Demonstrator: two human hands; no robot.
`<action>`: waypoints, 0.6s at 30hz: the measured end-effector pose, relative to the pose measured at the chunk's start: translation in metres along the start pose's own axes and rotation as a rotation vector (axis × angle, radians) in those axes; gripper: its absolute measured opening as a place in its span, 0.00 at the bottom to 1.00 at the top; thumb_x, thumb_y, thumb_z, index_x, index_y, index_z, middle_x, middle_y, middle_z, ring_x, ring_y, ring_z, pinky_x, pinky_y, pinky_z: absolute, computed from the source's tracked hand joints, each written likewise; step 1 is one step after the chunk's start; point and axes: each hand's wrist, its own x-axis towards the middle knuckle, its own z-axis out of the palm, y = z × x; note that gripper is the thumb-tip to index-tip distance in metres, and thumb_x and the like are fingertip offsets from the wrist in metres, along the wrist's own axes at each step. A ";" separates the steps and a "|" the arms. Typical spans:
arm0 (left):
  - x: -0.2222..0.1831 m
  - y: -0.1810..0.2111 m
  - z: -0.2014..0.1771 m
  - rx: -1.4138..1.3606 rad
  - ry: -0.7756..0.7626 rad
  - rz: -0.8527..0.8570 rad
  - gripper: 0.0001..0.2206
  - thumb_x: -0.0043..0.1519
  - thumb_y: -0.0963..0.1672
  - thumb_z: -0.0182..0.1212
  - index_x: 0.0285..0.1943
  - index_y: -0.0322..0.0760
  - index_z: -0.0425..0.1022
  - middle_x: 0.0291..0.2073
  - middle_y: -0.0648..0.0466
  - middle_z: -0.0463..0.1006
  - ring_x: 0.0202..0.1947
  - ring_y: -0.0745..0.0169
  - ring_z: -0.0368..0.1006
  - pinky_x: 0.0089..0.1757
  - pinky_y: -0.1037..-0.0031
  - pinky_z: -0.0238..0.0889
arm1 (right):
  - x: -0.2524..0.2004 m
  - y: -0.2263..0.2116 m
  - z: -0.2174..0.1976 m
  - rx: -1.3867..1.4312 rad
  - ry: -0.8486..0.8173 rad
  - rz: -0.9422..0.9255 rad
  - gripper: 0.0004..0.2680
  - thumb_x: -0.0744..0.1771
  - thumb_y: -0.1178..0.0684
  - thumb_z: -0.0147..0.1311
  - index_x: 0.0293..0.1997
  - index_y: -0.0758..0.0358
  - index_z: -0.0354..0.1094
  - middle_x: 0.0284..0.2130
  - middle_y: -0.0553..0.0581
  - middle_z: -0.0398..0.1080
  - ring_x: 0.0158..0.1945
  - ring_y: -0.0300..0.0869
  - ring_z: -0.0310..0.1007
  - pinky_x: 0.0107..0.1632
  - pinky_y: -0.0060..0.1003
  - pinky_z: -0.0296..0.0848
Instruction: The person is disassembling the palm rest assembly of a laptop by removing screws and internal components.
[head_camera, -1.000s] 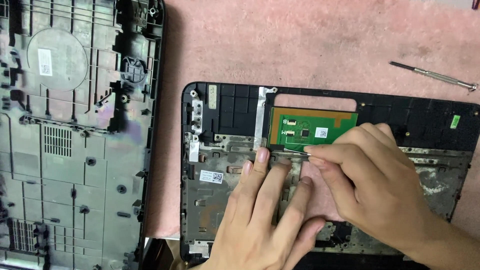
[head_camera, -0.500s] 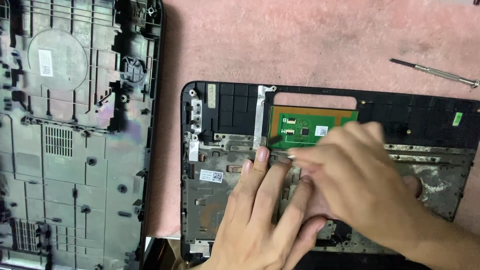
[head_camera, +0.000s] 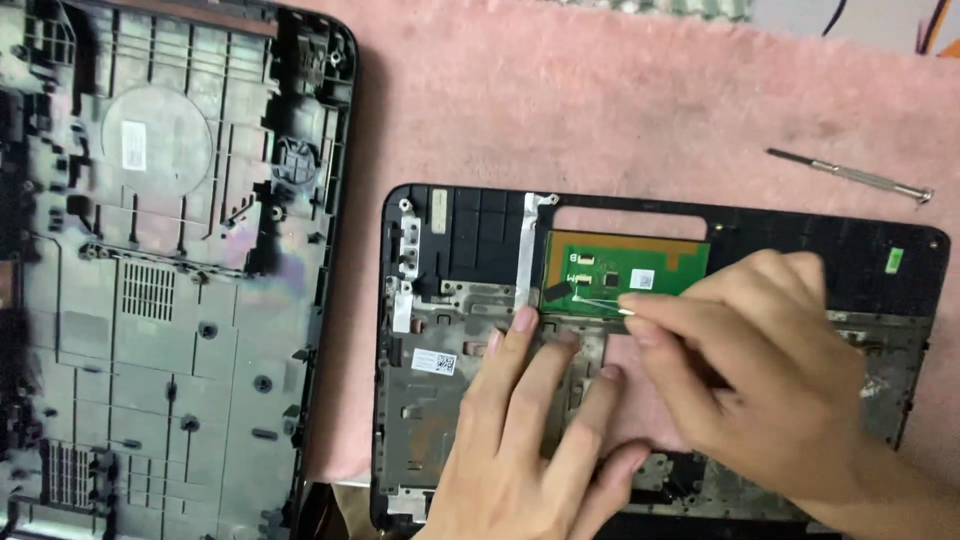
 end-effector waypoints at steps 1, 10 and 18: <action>0.001 0.000 0.000 0.001 0.008 -0.004 0.20 0.78 0.52 0.62 0.69 0.34 0.83 0.68 0.33 0.77 0.77 0.21 0.69 0.70 0.36 0.70 | 0.002 0.000 0.001 0.018 -0.001 -0.010 0.02 0.73 0.61 0.64 0.49 0.62 0.82 0.35 0.54 0.76 0.36 0.49 0.71 0.49 0.49 0.61; 0.015 0.002 -0.037 -0.103 0.072 -0.070 0.09 0.74 0.44 0.67 0.58 0.34 0.82 0.55 0.45 0.81 0.60 0.39 0.77 0.59 0.53 0.69 | 0.007 -0.003 0.001 0.093 0.070 -0.037 0.02 0.73 0.62 0.64 0.49 0.66 0.82 0.32 0.56 0.75 0.33 0.50 0.66 0.45 0.47 0.59; 0.055 -0.018 -0.060 0.065 0.002 -0.080 0.06 0.77 0.42 0.59 0.56 0.35 0.80 0.47 0.49 0.82 0.46 0.46 0.77 0.46 0.56 0.60 | -0.001 0.013 -0.016 0.199 0.196 0.001 0.03 0.71 0.68 0.67 0.48 0.78 0.84 0.32 0.63 0.82 0.33 0.46 0.74 0.43 0.43 0.68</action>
